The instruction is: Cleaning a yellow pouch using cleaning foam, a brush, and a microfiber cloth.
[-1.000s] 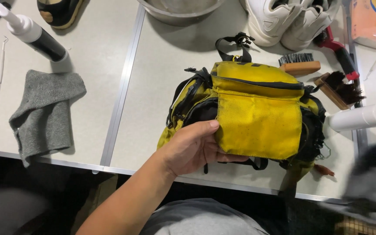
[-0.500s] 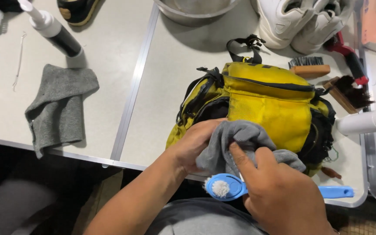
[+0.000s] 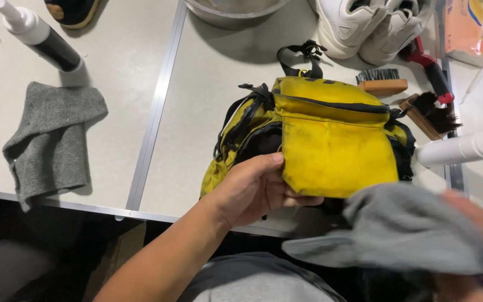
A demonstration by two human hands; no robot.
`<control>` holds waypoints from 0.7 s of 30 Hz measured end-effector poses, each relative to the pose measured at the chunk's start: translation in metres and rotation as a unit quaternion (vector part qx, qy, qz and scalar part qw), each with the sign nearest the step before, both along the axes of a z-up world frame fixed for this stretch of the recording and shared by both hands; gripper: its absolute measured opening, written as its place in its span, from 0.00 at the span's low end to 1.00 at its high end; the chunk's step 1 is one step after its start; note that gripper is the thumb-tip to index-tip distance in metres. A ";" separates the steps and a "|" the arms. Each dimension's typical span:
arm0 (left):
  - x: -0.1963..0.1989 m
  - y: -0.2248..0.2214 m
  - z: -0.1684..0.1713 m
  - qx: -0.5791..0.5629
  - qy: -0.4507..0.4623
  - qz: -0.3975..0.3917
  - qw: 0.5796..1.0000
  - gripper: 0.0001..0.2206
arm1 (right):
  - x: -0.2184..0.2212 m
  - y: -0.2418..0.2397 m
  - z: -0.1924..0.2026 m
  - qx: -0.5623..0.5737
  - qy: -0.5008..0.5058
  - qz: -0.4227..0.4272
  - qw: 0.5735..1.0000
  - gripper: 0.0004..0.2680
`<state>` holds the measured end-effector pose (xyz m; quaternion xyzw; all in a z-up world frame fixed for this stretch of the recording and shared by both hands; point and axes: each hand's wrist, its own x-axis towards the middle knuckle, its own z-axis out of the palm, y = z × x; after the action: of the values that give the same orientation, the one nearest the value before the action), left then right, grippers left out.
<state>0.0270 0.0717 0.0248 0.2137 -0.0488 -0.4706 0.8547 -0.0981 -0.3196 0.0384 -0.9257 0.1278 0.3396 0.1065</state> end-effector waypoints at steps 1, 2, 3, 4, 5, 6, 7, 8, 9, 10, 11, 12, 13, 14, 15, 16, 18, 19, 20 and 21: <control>-0.003 0.000 0.002 -0.048 0.006 -0.009 0.999 0.30 | -0.003 0.007 0.012 0.045 -0.126 -0.024 0.991 0.30; -0.003 -0.001 0.004 -0.095 0.010 -0.022 0.995 0.35 | -0.006 0.019 0.023 0.086 -0.253 -0.053 0.962 0.28; -0.005 -0.006 0.005 -0.095 0.008 -0.029 0.995 0.35 | 0.007 0.072 0.040 0.123 -0.376 -0.082 0.915 0.26; -0.007 -0.011 0.005 -0.090 -0.038 -0.059 0.993 0.42 | 0.014 0.128 0.058 0.155 -0.493 -0.109 0.849 0.24; -0.009 -0.016 0.006 -0.085 -0.084 -0.088 0.989 0.50 | 0.011 0.186 0.079 0.182 -0.600 -0.135 0.767 0.23; -0.015 -0.026 -0.002 -0.085 -0.084 -0.092 0.989 0.50 | 0.016 0.180 0.069 0.180 -0.600 -0.139 0.767 0.23; -0.022 -0.035 -0.010 -0.104 -0.058 -0.040 0.992 0.40 | 0.020 0.174 0.059 0.082 -0.535 -0.052 0.839 0.20; -0.028 -0.043 -0.018 -0.122 -0.035 0.014 0.992 0.31 | 0.026 0.169 0.049 -0.016 -0.456 0.037 0.889 0.18; -0.032 -0.048 -0.011 -0.122 -0.038 0.013 0.992 0.31 | 0.020 0.167 0.052 -0.016 -0.458 0.036 0.888 0.18; -0.036 -0.053 -0.003 0.049 -0.024 0.042 0.998 0.36 | 0.015 0.164 0.055 0.015 -0.447 0.055 0.893 0.20; -0.040 -0.058 0.003 0.219 -0.009 0.068 0.973 0.42 | 0.010 0.162 0.057 0.046 -0.436 0.074 0.896 0.23; -0.039 -0.059 0.016 0.221 -0.008 0.068 0.973 0.42 | 0.007 0.156 0.060 0.048 -0.435 0.073 0.896 0.23; -0.037 -0.059 0.028 0.232 -0.003 0.090 0.968 0.29 | 0.005 0.150 0.064 0.137 -0.291 -0.016 0.947 0.18; -0.033 -0.061 0.041 0.242 0.000 0.110 0.964 0.21 | 0.004 0.144 0.069 0.218 -0.138 -0.105 0.960 0.13; -0.032 -0.063 0.045 0.243 -0.001 0.108 0.964 0.21 | -0.002 0.120 0.054 0.218 -0.139 -0.107 0.960 0.13; -0.030 -0.064 0.048 0.259 -0.010 0.135 0.956 0.19 | -0.007 0.096 0.040 0.276 -0.135 0.014 0.951 0.22; -0.030 -0.067 0.049 0.277 -0.019 0.161 0.947 0.22 | 0.003 0.070 0.039 0.330 -0.130 0.133 0.925 0.36; -0.032 -0.069 0.047 0.248 -0.027 0.178 0.952 0.22 | 0.018 0.068 0.053 0.415 -0.077 0.078 0.903 0.24; -0.035 -0.072 0.045 0.218 -0.034 0.193 0.956 0.23 | 0.031 0.064 0.067 0.494 -0.024 0.020 0.869 0.13; -0.037 -0.076 0.040 0.220 -0.034 0.190 0.956 0.23 | 0.019 0.077 0.062 0.495 -0.025 0.017 0.868 0.13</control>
<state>-0.0102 -0.0043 0.0649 0.4174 0.0679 -0.2910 0.8582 -0.0795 -0.2428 0.1003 -0.7620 -0.0755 0.3368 0.5479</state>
